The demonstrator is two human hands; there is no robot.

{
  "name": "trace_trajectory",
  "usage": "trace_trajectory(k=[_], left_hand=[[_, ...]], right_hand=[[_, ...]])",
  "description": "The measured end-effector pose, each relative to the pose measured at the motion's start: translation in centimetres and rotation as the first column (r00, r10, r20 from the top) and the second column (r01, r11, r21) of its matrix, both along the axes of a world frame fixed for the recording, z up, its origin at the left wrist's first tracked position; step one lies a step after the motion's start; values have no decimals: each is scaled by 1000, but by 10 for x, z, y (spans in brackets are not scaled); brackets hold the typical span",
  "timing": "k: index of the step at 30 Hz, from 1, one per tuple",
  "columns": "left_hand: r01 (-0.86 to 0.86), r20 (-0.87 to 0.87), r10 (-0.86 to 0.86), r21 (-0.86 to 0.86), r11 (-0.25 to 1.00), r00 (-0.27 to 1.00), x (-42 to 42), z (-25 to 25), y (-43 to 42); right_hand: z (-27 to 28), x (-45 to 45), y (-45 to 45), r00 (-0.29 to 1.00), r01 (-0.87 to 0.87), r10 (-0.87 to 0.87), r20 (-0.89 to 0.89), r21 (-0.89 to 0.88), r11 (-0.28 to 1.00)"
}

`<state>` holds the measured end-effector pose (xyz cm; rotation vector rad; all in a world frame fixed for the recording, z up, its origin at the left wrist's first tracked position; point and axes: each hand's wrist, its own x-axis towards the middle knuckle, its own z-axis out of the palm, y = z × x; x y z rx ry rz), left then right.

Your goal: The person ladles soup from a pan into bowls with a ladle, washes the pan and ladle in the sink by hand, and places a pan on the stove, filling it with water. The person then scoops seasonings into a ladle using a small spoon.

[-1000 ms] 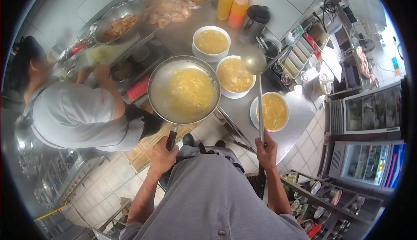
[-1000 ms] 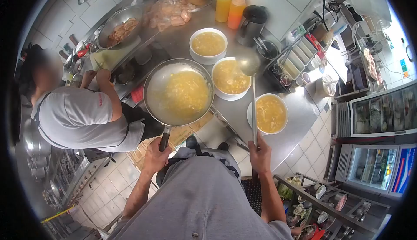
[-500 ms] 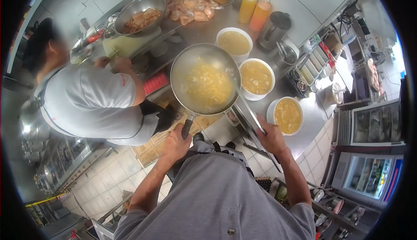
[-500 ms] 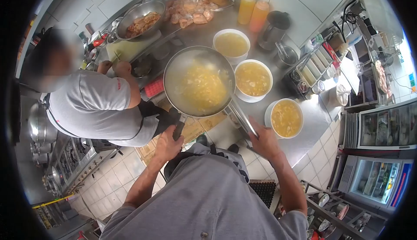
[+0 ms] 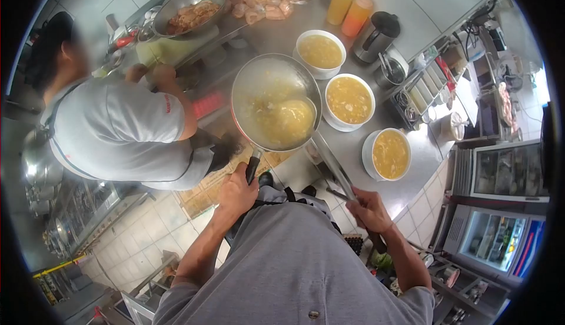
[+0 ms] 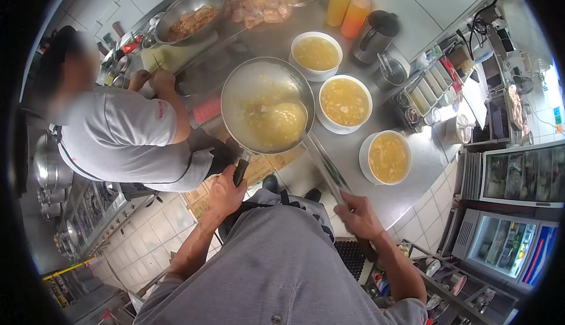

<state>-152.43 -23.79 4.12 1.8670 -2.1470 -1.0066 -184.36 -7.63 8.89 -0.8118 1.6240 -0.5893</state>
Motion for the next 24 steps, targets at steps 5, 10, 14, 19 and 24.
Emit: trace_trajectory(k=[5, 10, 14, 19, 24], left_hand=[[44, -73, -44, -7, 999, 996, 12, 1, -8], [31, -254, 10, 156, 987, 967, 14, 25, -10], [-10, -257, 67, 215, 977, 964, -6, 38, -12], [-102, -329, 155, 171, 980, 931, -51, 38, -20], [-207, -327, 267, 207, 956, 907, -89, 31, -17]], right_hand=[[37, 17, -7, 756, 272, -397, 521, 302, 914], [53, 16, -16, 716, 251, -386, 581, 302, 920], [67, -8, -33, 724, 244, -357, 590, 264, 933], [87, -67, -76, 737, 190, -244, 630, 153, 970], [93, -127, -119, 796, 122, -94, 598, -6, 993]])
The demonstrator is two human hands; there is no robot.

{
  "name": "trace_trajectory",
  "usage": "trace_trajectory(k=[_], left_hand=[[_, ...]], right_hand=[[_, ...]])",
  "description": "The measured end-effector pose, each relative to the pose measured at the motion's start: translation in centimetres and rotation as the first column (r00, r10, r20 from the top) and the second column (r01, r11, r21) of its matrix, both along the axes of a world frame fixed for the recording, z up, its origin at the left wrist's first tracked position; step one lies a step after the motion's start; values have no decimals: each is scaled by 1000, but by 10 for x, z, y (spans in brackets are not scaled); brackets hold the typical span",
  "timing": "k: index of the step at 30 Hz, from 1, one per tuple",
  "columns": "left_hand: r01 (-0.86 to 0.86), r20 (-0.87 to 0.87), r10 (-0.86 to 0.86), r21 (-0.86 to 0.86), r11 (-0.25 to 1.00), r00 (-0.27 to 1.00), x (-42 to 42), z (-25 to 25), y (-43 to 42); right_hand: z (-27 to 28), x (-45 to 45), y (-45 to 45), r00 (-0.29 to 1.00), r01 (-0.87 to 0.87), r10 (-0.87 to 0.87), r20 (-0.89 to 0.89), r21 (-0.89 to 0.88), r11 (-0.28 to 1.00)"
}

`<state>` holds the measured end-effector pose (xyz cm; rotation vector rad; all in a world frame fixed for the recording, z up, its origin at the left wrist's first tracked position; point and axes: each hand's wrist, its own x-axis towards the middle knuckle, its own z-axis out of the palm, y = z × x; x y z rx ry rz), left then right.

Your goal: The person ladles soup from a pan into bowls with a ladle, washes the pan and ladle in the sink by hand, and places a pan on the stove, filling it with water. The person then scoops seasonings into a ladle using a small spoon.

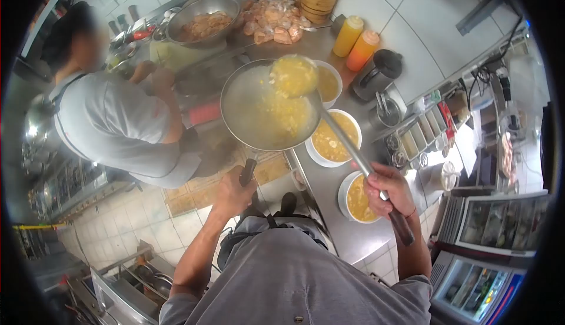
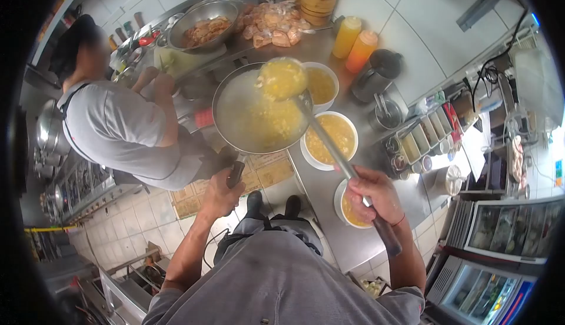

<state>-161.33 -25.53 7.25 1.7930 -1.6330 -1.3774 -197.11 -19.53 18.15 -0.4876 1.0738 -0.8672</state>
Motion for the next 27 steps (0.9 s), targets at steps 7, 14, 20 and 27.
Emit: trace_trajectory(k=[7, 14, 20, 27], left_hand=[[-159, -18, 161, 84, 984, 987, -20, -2, 43], [-195, -41, 201, 131, 972, 979, -13, -2, 90], [-189, -60, 202, 178, 966, 977, 3, 3, 114], [-158, -81, 177, 196, 968, 981, 28, -10, 133]], right_hand=[[-51, -63, -48, 980, 5, -16, -196, -56, 998], [-128, -69, -68, 941, 45, -93, -327, -150, 988], [-142, -59, -63, 875, 99, -204, -439, -251, 963], [-168, -41, -65, 425, -271, -314, -849, -450, 851]])
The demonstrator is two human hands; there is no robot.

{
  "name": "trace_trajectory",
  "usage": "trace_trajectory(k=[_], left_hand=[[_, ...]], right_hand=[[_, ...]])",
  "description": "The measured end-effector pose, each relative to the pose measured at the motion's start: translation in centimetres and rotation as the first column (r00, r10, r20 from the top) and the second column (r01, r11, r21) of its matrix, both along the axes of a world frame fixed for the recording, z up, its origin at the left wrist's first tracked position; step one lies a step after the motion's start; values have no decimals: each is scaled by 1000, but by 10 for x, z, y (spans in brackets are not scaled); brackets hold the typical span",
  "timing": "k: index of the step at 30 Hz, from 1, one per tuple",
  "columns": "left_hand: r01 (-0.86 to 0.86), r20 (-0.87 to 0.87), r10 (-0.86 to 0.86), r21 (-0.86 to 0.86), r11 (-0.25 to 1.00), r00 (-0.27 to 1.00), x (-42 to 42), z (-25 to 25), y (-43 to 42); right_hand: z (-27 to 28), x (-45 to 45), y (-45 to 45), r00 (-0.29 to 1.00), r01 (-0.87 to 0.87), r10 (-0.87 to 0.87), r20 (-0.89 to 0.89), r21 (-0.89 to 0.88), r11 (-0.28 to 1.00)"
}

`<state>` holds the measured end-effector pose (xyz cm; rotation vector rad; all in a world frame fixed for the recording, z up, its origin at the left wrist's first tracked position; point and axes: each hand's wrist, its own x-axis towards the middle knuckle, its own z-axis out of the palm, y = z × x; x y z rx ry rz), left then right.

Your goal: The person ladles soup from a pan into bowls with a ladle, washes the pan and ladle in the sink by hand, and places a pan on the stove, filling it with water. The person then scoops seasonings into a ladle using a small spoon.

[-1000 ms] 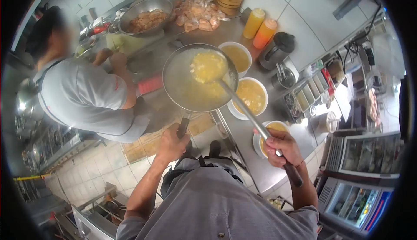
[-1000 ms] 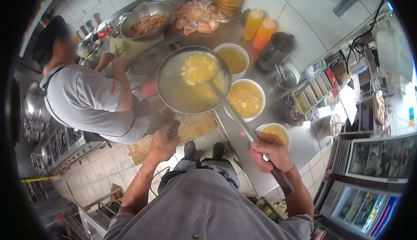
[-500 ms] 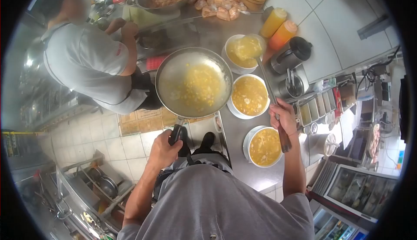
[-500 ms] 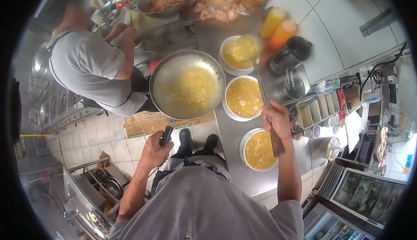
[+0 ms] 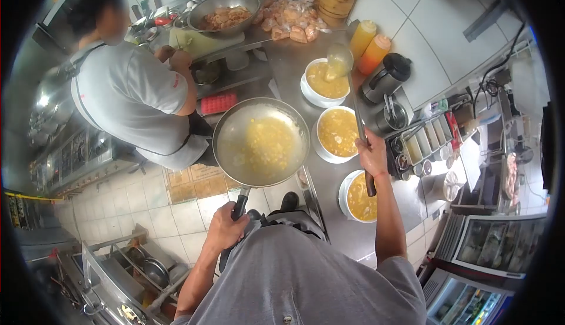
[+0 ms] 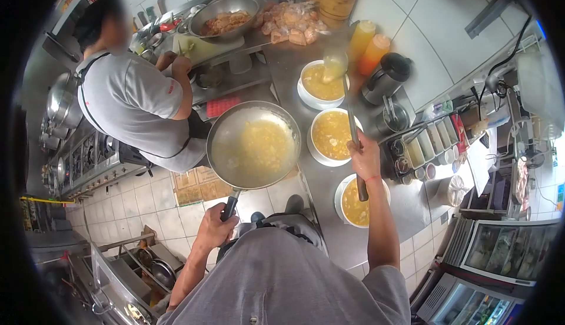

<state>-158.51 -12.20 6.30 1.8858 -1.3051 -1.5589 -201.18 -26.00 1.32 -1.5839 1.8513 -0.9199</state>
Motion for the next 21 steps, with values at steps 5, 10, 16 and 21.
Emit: trace_trajectory(k=[5, 10, 16, 21], left_hand=[[32, -13, -33, -16, 999, 999, 12, -1, 7], [42, -45, -43, -20, 999, 998, 28, -19, 17], [123, 84, -117, -68, 990, 990, 39, -32, 20], [201, 272, -122, -285, 937, 955, 52, -70, 32]], right_hand=[[-10, 20, 5, 994, 28, -44, -102, -155, 988], [-15, 24, 4, 809, 150, -226, 543, 181, 972], [41, 35, 86, 387, -41, -217, 896, 252, 967], [25, 60, 177, 769, -215, -1, 639, 259, 942]])
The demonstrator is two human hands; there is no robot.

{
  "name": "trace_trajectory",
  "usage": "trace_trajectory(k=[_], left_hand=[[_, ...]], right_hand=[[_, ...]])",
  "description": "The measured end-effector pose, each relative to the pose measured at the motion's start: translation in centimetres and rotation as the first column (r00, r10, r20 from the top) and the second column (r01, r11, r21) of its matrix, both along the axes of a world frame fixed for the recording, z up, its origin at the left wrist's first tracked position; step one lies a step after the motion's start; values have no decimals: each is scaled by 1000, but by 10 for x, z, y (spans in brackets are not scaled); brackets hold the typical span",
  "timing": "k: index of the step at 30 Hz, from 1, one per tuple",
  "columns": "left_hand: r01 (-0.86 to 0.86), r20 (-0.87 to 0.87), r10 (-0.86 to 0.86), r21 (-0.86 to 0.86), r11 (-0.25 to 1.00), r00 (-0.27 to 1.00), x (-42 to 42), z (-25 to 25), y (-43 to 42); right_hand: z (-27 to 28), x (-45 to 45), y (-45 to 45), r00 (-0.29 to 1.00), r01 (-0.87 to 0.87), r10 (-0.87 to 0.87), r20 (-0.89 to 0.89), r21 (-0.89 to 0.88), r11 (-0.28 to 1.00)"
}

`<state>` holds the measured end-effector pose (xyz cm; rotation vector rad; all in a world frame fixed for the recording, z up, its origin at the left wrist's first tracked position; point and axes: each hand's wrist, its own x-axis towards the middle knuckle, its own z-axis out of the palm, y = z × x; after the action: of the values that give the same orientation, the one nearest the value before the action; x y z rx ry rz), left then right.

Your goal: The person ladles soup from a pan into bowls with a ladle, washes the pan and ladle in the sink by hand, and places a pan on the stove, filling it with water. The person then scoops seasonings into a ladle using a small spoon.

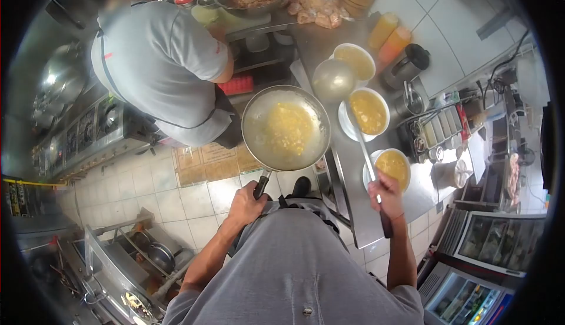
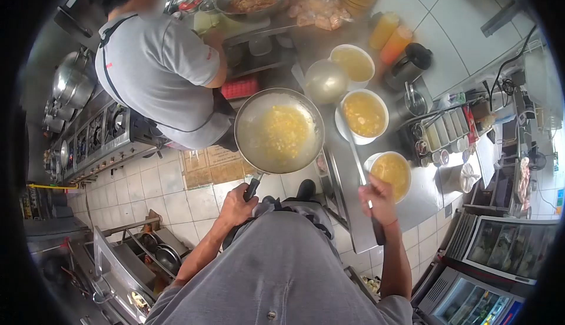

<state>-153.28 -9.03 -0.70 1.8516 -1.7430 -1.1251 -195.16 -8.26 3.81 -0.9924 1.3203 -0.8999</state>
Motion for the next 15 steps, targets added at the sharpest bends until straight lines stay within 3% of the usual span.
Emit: trace_trajectory(k=[1, 2, 3, 4, 5, 7, 8, 11, 15], left_hand=[[1, 3, -1, 5, 1000, 1000, 4, 0, 3], [-3, 11, 3, 10, 1000, 1000, 7, 1, 3], [-8, 19, 8, 19, 1000, 1000, 10, 1, 5], [8, 59, -9, 29, 1000, 998, 13, -1, 6], [12, 58, -14, 37, 999, 998, 16, -3, 7], [14, 74, -12, -17, 1000, 997, 21, -7, 11], [18, 84, -22, 42, 999, 996, 23, -7, 10], [-2, 68, -1, 48, 999, 998, 29, -14, 16], [-28, 75, 22, 82, 996, 997, 31, -19, 26]], right_hand=[[-12, 8, 6, 1000, 1, -1, 3, 5, 1000], [-30, 20, 11, 951, -110, 46, -306, -196, 974], [-39, 33, 16, 808, -274, 23, -589, -340, 900], [-10, 55, 12, 722, -269, 137, -678, -92, 959], [-25, 59, 19, 722, -265, 139, -678, -84, 961], [-63, 64, 29, 627, -411, 59, -777, -265, 872], [-65, 61, 41, 709, -377, 157, -688, -181, 908], [-38, 61, 65, 783, -406, 237, -575, -184, 895], [-36, 72, 70, 688, -303, 211, -695, -11, 953]])
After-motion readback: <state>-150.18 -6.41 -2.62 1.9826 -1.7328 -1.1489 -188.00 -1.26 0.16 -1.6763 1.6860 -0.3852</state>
